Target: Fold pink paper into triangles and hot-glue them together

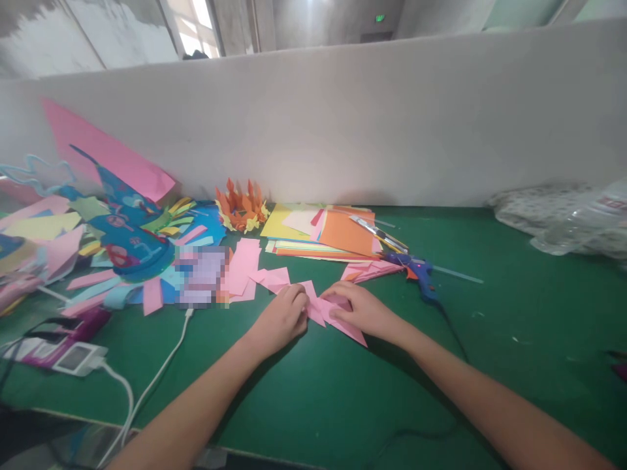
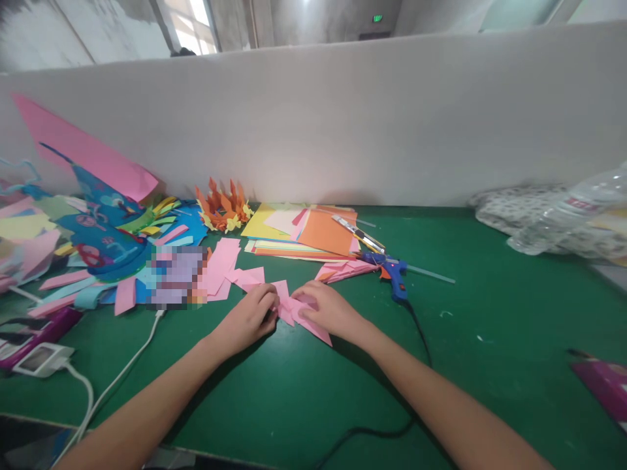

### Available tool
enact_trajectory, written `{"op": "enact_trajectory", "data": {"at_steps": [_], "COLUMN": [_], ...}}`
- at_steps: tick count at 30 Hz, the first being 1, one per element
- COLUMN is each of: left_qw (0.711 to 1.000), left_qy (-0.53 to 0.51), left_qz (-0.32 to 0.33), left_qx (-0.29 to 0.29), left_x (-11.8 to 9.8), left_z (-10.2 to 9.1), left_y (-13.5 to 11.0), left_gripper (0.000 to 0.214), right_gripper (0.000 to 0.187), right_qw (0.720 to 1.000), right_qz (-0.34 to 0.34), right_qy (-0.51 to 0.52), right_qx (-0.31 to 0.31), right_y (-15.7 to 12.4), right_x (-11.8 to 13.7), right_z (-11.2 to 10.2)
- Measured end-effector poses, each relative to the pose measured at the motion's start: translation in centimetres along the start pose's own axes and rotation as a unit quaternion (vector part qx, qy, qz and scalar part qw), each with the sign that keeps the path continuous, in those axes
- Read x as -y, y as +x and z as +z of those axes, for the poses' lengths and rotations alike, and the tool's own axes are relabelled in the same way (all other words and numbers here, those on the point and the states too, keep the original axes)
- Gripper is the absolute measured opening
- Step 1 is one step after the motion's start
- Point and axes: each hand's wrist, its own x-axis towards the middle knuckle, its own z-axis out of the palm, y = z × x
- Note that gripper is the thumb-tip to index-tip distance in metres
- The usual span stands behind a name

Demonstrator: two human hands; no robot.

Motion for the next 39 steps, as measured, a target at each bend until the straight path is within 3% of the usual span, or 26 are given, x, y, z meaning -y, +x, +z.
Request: {"op": "enact_trajectory", "data": {"at_steps": [8, 30, 35, 39], "left_qw": [1.000, 0.999, 0.999, 0.999], "left_qy": [0.012, -0.014, -0.017, -0.023], "left_qz": [0.001, -0.006, -0.009, -0.012], "left_qx": [-0.015, -0.042, -0.039, -0.039], "left_x": [-0.01, -0.05, 0.10, 0.10], "left_z": [0.17, 0.59, 0.77, 0.75], "left_y": [-0.19, -0.11, -0.09, -0.18], "left_gripper": [0.003, 0.010, 0.009, 0.010], "right_gripper": [0.030, 0.031, 0.041, 0.035], "right_qw": [1.000, 0.999, 0.997, 0.988], "right_qz": [0.010, -0.031, -0.036, -0.057], "right_qy": [-0.001, -0.013, -0.074, -0.145], "right_qx": [-0.006, 0.019, -0.004, -0.018], "right_y": [0.04, 0.01, -0.19, -0.77], "right_x": [0.78, 0.42, 0.30, 0.42], "right_z": [0.32, 0.59, 0.65, 0.86]}}
